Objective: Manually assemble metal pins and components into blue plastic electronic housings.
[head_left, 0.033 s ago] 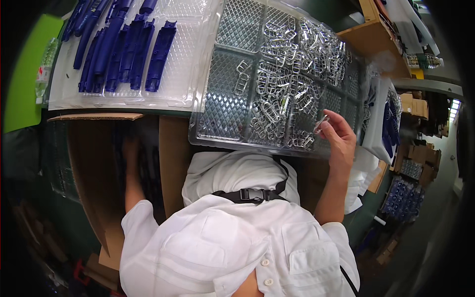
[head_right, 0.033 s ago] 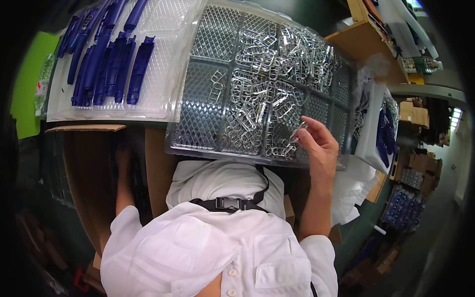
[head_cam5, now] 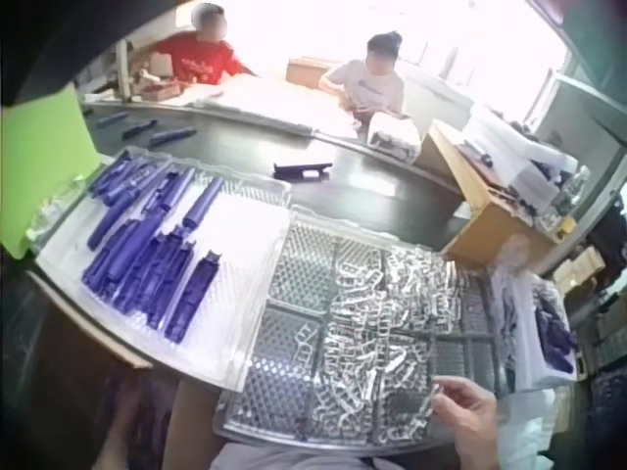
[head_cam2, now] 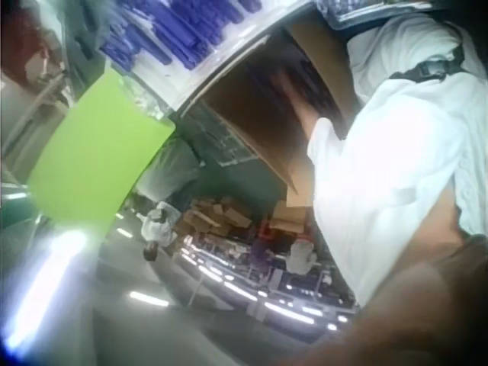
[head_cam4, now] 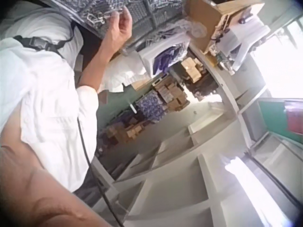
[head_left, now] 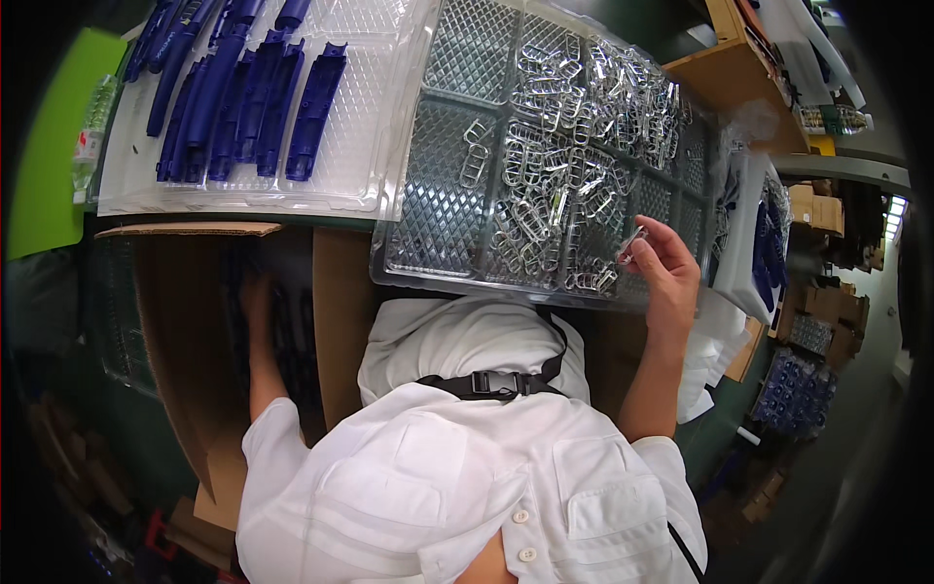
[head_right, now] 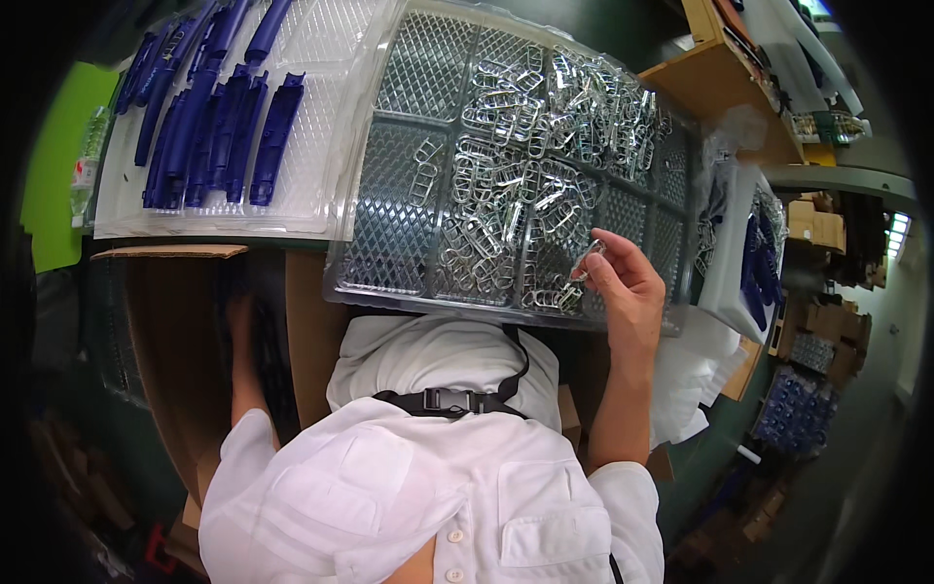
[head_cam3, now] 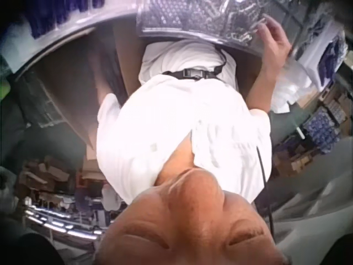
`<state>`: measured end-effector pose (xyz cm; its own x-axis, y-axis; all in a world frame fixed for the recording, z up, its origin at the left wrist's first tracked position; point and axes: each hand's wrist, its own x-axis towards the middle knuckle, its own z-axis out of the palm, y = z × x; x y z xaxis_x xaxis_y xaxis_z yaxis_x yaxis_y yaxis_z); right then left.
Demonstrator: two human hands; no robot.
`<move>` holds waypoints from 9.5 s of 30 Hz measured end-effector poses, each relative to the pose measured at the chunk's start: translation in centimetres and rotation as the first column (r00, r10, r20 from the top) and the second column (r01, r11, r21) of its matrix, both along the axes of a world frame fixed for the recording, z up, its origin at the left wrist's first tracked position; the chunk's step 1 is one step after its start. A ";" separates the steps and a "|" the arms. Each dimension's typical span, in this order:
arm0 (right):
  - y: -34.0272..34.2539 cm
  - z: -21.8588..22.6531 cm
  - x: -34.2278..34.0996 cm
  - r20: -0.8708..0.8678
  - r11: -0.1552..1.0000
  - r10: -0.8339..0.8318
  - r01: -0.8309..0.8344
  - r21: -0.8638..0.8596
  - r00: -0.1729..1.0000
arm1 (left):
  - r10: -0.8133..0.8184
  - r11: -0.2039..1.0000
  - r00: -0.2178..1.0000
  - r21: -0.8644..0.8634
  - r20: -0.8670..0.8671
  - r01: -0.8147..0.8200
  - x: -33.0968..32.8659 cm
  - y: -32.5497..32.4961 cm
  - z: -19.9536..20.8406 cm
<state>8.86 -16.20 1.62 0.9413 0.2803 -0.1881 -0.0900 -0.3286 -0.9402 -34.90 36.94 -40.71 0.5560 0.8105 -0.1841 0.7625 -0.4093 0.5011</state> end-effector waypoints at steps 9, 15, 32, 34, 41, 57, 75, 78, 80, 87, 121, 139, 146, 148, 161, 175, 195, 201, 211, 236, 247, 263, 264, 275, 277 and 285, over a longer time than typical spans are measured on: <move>-3.6 0.3 0.3 0.098 0.986 0.158 -0.153 -0.060 0.983 | 0.570 0.809 0.441 -0.568 0.693 -0.151 10.9 -18.6 34.2; -5.9 -0.7 0.4 0.108 0.994 0.009 -0.020 0.104 0.994 | -0.426 0.904 0.617 0.332 0.661 0.269 21.4 -24.9 42.8; -10.1 -0.7 -2.9 0.161 0.945 -0.217 0.166 0.280 0.963 | -0.288 0.584 0.546 -0.307 0.787 0.751 29.7 -31.8 44.1; -9.2 0.6 -3.3 0.257 0.939 -0.161 0.068 0.337 0.953 | -0.053 0.240 0.677 -0.649 0.734 0.722 30.3 -32.3 43.8; -4.5 6.4 -4.6 0.570 0.988 -0.043 -0.048 0.144 0.820 | 0.142 -0.448 0.839 -0.722 0.525 0.528 31.7 -35.5 41.0; -2.9 7.5 -4.5 0.679 0.956 0.173 0.045 -0.290 0.713 | -0.075 -0.165 0.632 -0.635 0.771 0.755 31.7 -37.7 40.5; -2.4 4.5 -4.7 0.395 0.996 0.006 0.031 -0.088 0.919 | -0.235 0.188 0.496 -0.462 0.836 0.867 32.0 -38.6 40.1; -2.8 3.8 -5.0 0.421 0.986 0.027 0.044 -0.158 0.906 | -0.272 0.248 0.516 -0.459 0.812 0.853 33.2 -38.7 41.1; -2.5 3.8 -5.1 0.445 0.988 0.019 0.050 -0.144 0.895 | -0.291 0.288 0.525 -0.450 0.800 0.845 33.9 -38.8 41.3; -1.9 2.4 -4.6 0.628 0.984 -0.001 0.112 -0.137 0.778 | -0.231 0.341 0.586 -0.499 0.777 0.797 34.5 -39.4 40.8; -6.6 -1.4 -0.4 0.382 0.958 -0.145 0.033 0.284 0.913 | -0.577 0.666 0.425 0.101 0.697 0.739 45.2 -26.7 46.6; -4.7 -1.5 -0.1 0.599 0.959 0.245 -0.098 -0.267 0.762 | -0.289 0.950 0.316 0.229 0.904 0.212 38.7 -11.1 47.0; -0.4 -2.1 2.6 0.610 0.757 0.560 -0.047 -0.651 0.561 | 0.295 0.914 0.536 -0.069 0.791 -0.401 12.0 -10.3 27.6; 0.4 -2.2 3.1 0.561 0.671 0.626 -0.008 -0.741 0.542 | 0.432 0.858 0.597 -0.105 0.676 -0.502 5.9 -9.9 18.3; 3.6 -2.1 1.6 0.469 0.558 0.795 -0.160 -0.814 0.384 | 0.155 0.986 0.885 0.126 -0.440 -0.110 -3.3 -8.2 -2.5; -0.6 -0.8 1.3 -0.008 0.980 0.165 -0.165 -0.109 0.986 | 0.098 0.981 0.986 0.178 -0.135 -0.073 -3.8 -12.4 -3.6; -3.8 3.4 -1.5 0.270 0.935 -0.117 0.014 0.354 0.956 | 0.369 -0.030 0.729 -0.776 0.577 0.630 27.0 -27.8 40.1; -4.3 6.7 -2.2 0.492 0.949 -0.016 -0.142 0.281 0.870 | 0.099 -0.179 0.732 -0.711 0.674 0.680 32.8 -34.7 41.4; -0.7 7.4 -2.7 0.661 0.986 0.092 0.025 -0.166 0.745 | 0.000 -0.059 0.734 -0.733 0.679 0.678 33.4 -36.5 42.1; 1.2 4.3 -2.7 0.731 0.971 -0.038 0.198 -0.133 0.682 | -0.277 0.313 0.587 -0.506 0.761 0.803 33.1 -36.5 39.7; 0.3 1.9 -2.5 0.563 0.982 0.094 0.016 -0.187 0.821 | -0.175 0.344 0.670 -0.593 0.721 0.728 34.7 -37.4 39.9; -1.9 0.2 -1.7 0.274 0.783 -0.052 -0.131 0.608 0.960 | -0.431 0.150 0.428 -0.405 0.794 0.902 33.6 -33.4 41.3; -2.4 0.2 -1.7 0.281 0.782 -0.053 -0.136 0.608 0.958 | -0.405 0.115 0.504 -0.504 0.763 0.856 33.1 -33.3 42.0; -3.8 -2.5 -0.9 0.528 0.907 -0.183 -0.065 0.417 0.830 | -0.339 0.449 0.431 -0.259 0.836 0.855 34.4 -32.1 42.8; -4.0 -2.3 -0.6 0.521 0.968 -0.160 0.029 0.251 0.838 | -0.365 0.473 0.398 -0.200 0.842 0.858 35.0 -31.5 43.2; -6.3 -3.3 -0.5 0.405 0.971 -0.169 0.081 0.227 0.899 | -0.482 0.529 0.411 -0.118 0.773 0.841 40.5 -29.1 45.5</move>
<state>8.37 -22.46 -1.68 0.9496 0.1449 0.2779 0.2979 -0.1424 -0.9439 5.58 7.85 4.82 0.9750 0.0318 0.2201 -0.2069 -0.2340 0.9500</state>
